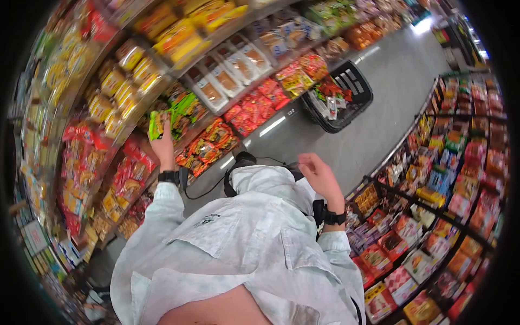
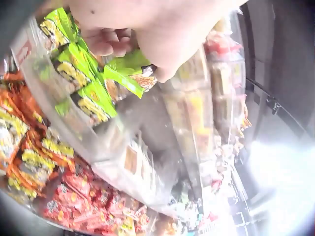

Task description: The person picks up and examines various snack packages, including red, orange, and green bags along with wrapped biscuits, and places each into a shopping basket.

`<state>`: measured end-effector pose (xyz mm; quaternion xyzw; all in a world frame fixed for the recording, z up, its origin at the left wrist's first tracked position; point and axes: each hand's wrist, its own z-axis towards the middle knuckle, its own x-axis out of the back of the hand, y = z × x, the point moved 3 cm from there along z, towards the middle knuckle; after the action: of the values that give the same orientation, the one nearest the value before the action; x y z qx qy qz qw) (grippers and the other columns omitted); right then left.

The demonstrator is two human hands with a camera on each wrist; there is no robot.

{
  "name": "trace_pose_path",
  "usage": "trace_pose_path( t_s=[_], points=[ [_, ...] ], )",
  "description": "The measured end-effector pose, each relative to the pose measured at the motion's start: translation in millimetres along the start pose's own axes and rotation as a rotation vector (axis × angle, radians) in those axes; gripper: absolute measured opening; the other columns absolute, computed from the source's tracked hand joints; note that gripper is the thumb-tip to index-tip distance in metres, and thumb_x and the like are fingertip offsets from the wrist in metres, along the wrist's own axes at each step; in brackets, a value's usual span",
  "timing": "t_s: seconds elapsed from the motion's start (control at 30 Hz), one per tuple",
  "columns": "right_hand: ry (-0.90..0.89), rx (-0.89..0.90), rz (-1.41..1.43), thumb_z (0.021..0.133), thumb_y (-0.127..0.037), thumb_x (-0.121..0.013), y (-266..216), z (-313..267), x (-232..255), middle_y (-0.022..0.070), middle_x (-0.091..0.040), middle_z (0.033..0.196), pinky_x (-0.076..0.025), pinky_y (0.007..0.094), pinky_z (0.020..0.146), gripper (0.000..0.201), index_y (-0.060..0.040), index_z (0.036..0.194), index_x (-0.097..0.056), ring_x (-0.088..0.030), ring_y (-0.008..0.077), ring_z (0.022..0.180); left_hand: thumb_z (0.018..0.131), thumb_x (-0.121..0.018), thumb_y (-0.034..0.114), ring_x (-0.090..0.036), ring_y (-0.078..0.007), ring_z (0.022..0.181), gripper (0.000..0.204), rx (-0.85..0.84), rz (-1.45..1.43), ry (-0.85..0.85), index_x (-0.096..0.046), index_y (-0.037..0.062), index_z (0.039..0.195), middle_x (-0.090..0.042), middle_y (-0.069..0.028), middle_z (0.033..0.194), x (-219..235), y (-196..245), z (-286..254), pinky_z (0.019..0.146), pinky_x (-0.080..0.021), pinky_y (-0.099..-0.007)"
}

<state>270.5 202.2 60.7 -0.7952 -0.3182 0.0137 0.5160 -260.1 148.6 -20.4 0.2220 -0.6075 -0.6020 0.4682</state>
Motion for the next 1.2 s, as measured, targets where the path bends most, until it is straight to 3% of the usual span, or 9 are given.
trace_pose_path(
  t_s=[0.1, 0.13, 0.17, 0.3, 0.43, 0.5, 0.73, 0.93, 1.2],
  points=[
    [0.037, 0.005, -0.010, 0.103, -0.014, -0.068, 5.6, -18.2, 34.4, 0.0109, -0.076, 0.120, -0.057, 0.0346, 0.097, 0.031, -0.0027, 0.132, -0.064, -0.072, 0.0203, 0.112, 0.100, -0.079, 0.022, -0.067, -0.0142, 0.100, 0.041, 0.232, -0.064, -0.166, -0.069, -0.0032, 0.131, -0.075, -0.0083, 0.117, -43.3, 68.0, -61.6, 0.088, -0.053, -0.0337],
    [0.051, 0.030, 0.020, 0.103, -0.014, -0.068, 15.6, -23.4, 46.9, 0.0111, -0.076, 0.120, -0.058, 0.0347, 0.097, 0.031, -0.0027, 0.132, -0.064, -0.072, 0.0203, 0.111, 0.102, -0.077, 0.020, -0.066, -0.0106, 0.101, 0.045, 0.103, -0.077, -0.250, -0.066, -0.0034, 0.139, -0.074, -0.0069, 0.125, -62.2, 89.5, -83.0, 0.084, -0.054, -0.0307],
    [0.063, 0.052, 0.051, 0.103, -0.014, -0.069, 27.3, -29.9, 59.0, 0.0113, -0.076, 0.120, -0.058, 0.0348, 0.097, 0.031, -0.0028, 0.132, -0.064, -0.072, 0.0203, 0.111, 0.102, -0.077, 0.020, -0.067, -0.0101, 0.098, 0.041, 0.341, -0.005, -0.359, -0.069, -0.0030, 0.134, -0.075, -0.0055, 0.121, -78.4, 102.4, -108.9, 0.082, -0.054, -0.0290],
    [0.098, 0.103, 0.170, 0.104, -0.015, -0.068, 65.2, -64.6, 109.8, 0.0106, -0.074, 0.124, -0.058, 0.0357, 0.097, 0.032, -0.0036, 0.133, -0.063, -0.072, 0.0199, 0.110, 0.101, -0.077, 0.023, -0.070, -0.0121, 0.098, 0.037, 0.312, -0.164, -0.767, -0.071, -0.0001, 0.130, -0.076, -0.0045, 0.111, -170.6, 198.0, -213.8, 0.085, -0.056, -0.0302],
    [0.124, 0.071, 0.499, 0.108, -0.016, -0.065, 89.4, -97.7, 154.4, 0.0078, -0.069, 0.133, -0.051, 0.0351, 0.108, 0.037, -0.0033, 0.142, -0.059, -0.065, 0.0182, 0.123, 0.098, -0.081, 0.023, -0.070, -0.0114, 0.103, 0.045, 0.156, -0.056, -1.396, -0.067, -0.0006, 0.134, -0.075, -0.0059, 0.118, -246.1, 295.8, -309.6, 0.090, -0.058, -0.0309],
    [0.218, 0.137, 0.644, 0.109, -0.018, -0.064, 89.7, -114.3, 170.2, 0.0071, -0.068, 0.134, -0.049, 0.0350, 0.109, 0.039, -0.0025, 0.144, -0.057, -0.064, 0.0174, 0.124, 0.096, -0.082, 0.019, -0.069, -0.0114, 0.106, 0.045, 0.132, -0.055, -1.619, -0.067, -0.0005, 0.134, -0.075, -0.0060, 0.120, -276.8, 298.4, -352.0, 0.093, -0.057, -0.0314],
    [0.420, 0.064, 0.859, 0.108, -0.013, -0.065, 140.1, -136.4, 198.6, 0.0063, -0.074, 0.121, -0.054, 0.0300, 0.100, 0.033, 0.0032, 0.136, -0.062, -0.068, 0.0139, 0.112, 0.095, -0.082, 0.030, -0.068, -0.0119, 0.105, 0.051, 0.187, -0.023, -1.869, -0.068, -0.0006, 0.134, -0.077, -0.0070, 0.118, -333.3, 317.0, -426.2, 0.095, -0.055, -0.0319],
    [0.475, 0.037, 0.834, 0.103, -0.005, -0.070, 145.4, -114.6, 230.4, 0.0101, -0.075, 0.121, -0.059, 0.0299, 0.095, 0.031, 0.0045, 0.132, -0.064, -0.071, 0.0139, 0.109, 0.099, -0.078, 0.027, -0.068, -0.0123, 0.108, 0.046, 0.200, 0.076, -1.989, -0.069, -0.0006, 0.134, -0.076, -0.0070, 0.120, -399.0, 317.1, -424.2, 0.097, -0.055, -0.0323],
    [0.682, -0.022, 0.738, 0.106, -0.008, -0.068, 108.5, -40.8, 314.4, 0.0087, -0.075, 0.118, -0.059, 0.0281, 0.091, 0.030, 0.0055, 0.132, -0.064, -0.071, 0.0130, 0.105, 0.092, -0.082, 0.007, -0.068, -0.0154, 0.114, 0.073, 0.294, -0.165, -2.055, -0.044, -0.0021, 0.154, -0.069, -0.0107, 0.133, -494.5, 349.9, -382.8, 0.097, -0.056, -0.0332]
  ],
)
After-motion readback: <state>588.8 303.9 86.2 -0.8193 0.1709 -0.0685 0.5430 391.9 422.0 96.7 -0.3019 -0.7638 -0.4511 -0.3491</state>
